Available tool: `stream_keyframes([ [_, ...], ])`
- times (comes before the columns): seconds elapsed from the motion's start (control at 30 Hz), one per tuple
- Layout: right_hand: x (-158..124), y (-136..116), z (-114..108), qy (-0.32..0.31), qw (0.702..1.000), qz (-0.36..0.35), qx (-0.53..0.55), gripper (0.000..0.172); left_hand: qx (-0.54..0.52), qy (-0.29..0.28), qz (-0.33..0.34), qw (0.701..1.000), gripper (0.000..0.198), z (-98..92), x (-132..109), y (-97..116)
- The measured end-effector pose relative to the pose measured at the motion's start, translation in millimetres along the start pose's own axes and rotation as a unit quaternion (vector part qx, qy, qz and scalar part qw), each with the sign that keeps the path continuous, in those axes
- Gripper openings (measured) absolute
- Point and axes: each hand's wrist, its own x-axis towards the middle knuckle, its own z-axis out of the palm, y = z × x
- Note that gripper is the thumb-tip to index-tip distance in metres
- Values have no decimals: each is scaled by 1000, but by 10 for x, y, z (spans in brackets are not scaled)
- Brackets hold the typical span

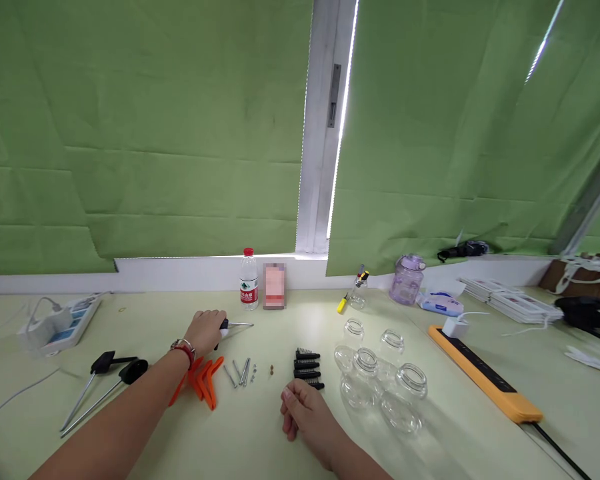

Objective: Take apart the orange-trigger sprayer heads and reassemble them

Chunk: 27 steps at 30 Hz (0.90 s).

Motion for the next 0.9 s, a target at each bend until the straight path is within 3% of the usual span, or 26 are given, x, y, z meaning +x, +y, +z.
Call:
stream_keyframes([
  [0.17, -3, 3, -1, 1, 1000, 1, -8, 34, 25, 16, -24, 999, 32, 172, -71, 14],
  [0.33, -16, -21, 3, -2, 1000, 1, -12, 33, 23, 40, -35, 998, 26, -43, -184, -120],
  [0.5, -28, -33, 7, -5, 1000, -2, -26, 29, 31, 2, -109, 994, 29, -366, -507, -623],
  [0.67, -2, -29, 40, 6, 998, 16, -65, 17, 13, -84, -202, 976, 27, -329, -857, -1082],
  [0.8, 87, -120, 85, 17, 983, 30, -182, 7, -25, -121, -205, 971, 30, -172, -923, -1149],
  [0.9, 219, -262, 132, 60, 920, -29, -386, 6, -53, -128, -192, 972, 30, -113, -912, -1139],
])
